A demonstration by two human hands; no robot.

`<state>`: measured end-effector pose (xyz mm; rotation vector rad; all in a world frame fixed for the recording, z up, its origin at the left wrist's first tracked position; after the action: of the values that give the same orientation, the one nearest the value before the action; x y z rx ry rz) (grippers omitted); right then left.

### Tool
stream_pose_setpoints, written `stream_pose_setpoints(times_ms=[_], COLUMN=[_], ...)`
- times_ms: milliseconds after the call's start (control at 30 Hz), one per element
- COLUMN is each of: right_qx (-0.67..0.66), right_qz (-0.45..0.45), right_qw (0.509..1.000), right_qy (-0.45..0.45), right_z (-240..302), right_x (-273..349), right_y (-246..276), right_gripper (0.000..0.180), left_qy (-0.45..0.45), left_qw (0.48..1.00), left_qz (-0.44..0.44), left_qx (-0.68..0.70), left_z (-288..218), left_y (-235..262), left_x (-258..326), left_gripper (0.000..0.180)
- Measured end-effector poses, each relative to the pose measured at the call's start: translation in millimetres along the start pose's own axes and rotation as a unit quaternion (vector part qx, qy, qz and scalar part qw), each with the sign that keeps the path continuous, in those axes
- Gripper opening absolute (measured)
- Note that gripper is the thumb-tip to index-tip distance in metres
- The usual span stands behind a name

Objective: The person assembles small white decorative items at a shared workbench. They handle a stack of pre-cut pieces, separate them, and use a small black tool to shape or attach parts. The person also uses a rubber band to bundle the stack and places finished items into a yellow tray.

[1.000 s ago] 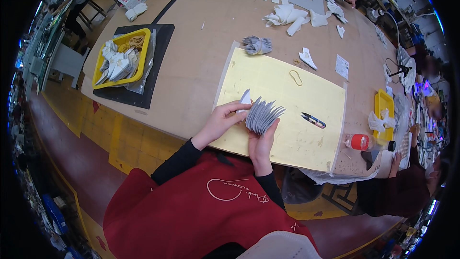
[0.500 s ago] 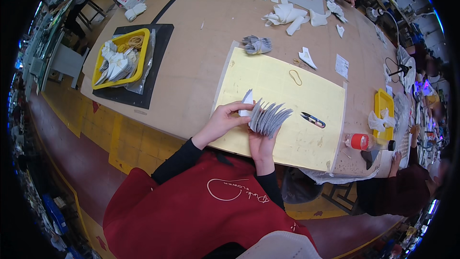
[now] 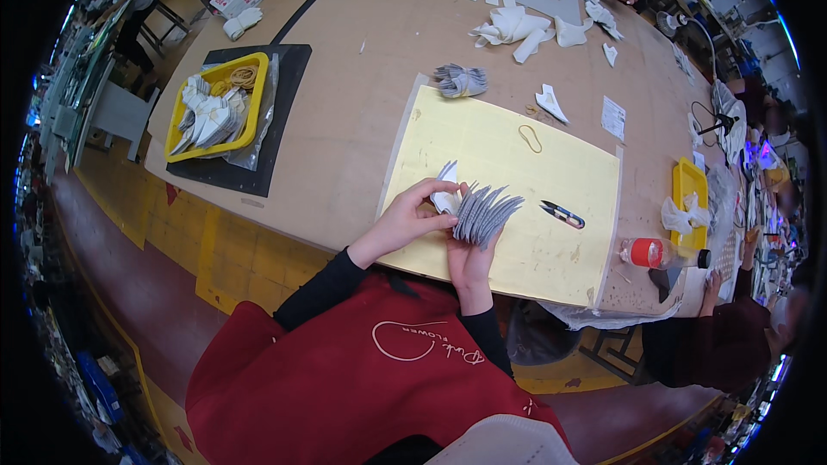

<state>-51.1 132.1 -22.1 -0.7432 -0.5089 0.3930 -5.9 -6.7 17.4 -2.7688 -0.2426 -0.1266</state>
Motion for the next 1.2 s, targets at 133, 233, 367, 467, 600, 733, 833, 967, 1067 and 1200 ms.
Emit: stream_pose_setpoints(times_ms=[133,233,367,467,600,733,833,967,1067,1200], right_qx=[-0.006,-0.012,-0.034,-0.037,-0.004,0.026,0.033,0.021,-0.006,-0.007], right_qz=[-0.002,0.014,0.055,0.009,-0.019,-0.015,-0.029,-0.043,-0.025,-0.026], right_qw=[1.000,1.000,0.998,0.999,1.000,0.999,0.999,0.999,1.000,1.000], right_qy=[-0.004,-0.005,0.000,-0.007,-0.010,0.011,0.008,0.003,0.005,0.004], right_z=[-0.4,-0.8,0.5,3.3,6.2,3.7,-1.3,-1.7,3.0,2.3], right_x=[-1.6,-3.1,-2.6,-0.9,1.6,3.0,1.1,0.7,1.0,0.0], right_y=[1.8,5.8,4.1,-3.7,-12.5,-14.1,-6.2,-4.3,-6.4,-5.6], right_gripper=[0.065,0.064,0.062,0.063,0.064,0.065,0.066,0.064,0.062,0.061], left_qy=[-0.030,-0.046,0.064,-0.035,-0.007,0.011,0.015,-0.018,-0.035,-0.025], left_qw=[0.999,0.995,0.998,0.997,0.996,0.994,0.993,0.990,0.988,0.932], left_qz=[-0.017,-0.022,-0.003,-0.040,-0.061,-0.090,-0.103,-0.129,-0.143,-0.129], left_qx=[-0.032,-0.084,0.026,0.061,0.062,0.056,0.054,0.050,-0.054,-0.338], left_z=[11.1,16.0,10.5,0.4,3.4,-1.8,0.5,0.4,4.8,-7.9], left_y=[4.9,9.0,10.9,0.8,6.0,4.8,8.5,18.7,30.2,30.9], left_x=[-2.9,-5.0,-0.3,2.4,3.0,4.3,4.8,3.2,3.8,3.8], left_gripper=[0.042,0.039,0.048,0.062,0.069,0.068,0.069,0.071,0.068,0.062])
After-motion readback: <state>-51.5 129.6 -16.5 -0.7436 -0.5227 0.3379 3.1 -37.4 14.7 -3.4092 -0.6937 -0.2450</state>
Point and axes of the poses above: each hand's wrist, its own x-axis away from the middle knuckle, its own y-axis out of the back of the hand, z = x × y, the point moved 1 cm from there along -x, towards the middle knuckle, and after that the axes turned 3 degrees about x, right-handed, at the moved point
